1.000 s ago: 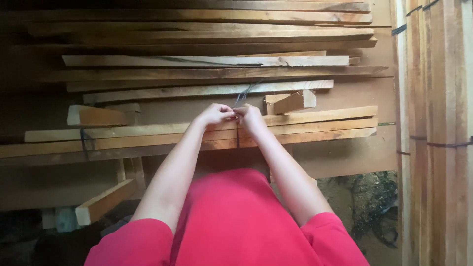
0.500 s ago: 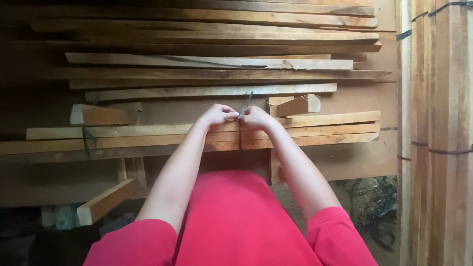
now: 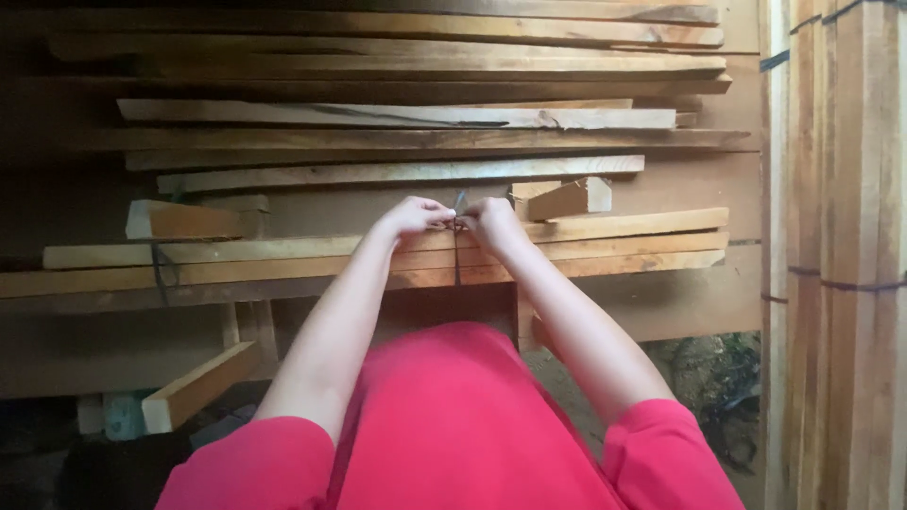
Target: Organizing and bundling several long pieces of wood together using wire and pliers.
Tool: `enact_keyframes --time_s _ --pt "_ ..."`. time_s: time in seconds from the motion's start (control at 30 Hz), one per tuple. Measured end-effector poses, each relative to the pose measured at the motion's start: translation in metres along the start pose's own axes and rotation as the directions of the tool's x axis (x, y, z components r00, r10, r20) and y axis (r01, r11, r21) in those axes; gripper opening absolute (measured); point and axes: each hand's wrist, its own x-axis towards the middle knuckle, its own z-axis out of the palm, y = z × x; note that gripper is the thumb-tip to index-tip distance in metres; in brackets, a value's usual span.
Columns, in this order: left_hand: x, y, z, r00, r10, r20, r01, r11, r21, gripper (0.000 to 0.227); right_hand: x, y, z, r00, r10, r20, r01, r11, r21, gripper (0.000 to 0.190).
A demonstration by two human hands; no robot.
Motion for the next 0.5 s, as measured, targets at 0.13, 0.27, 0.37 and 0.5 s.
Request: enact_keyframes --time_s 0.13,0.27,0.37,0.5 --pt "-0.013 0.030 -0.001 0.979 -0.193 -0.064 0.173 0.956 -0.235 0.034 -0.010 -0.008 -0.007 0.978 -0.208 -0.001 0.203 0.955 -0.217 0.019" --pt "0.030 -0.009 0.010 0.890 -0.279 -0.359 0.345 0.929 0.134 0.008 -0.026 0.014 0.031 0.936 -0.323 0.140 0.351 0.887 -0.300 0.017" --pt "-0.004 0.024 0.014 0.836 -0.276 -0.474 0.316 0.949 0.005 0.013 -0.031 0.017 0.043 0.968 -0.202 0.146 0.242 0.903 -0.356 0.021" --pt "0.018 -0.005 0.014 0.840 -0.195 -0.507 0.300 0.945 0.134 0.015 -0.037 0.015 0.050 0.984 -0.130 0.122 0.159 0.948 -0.277 0.021"
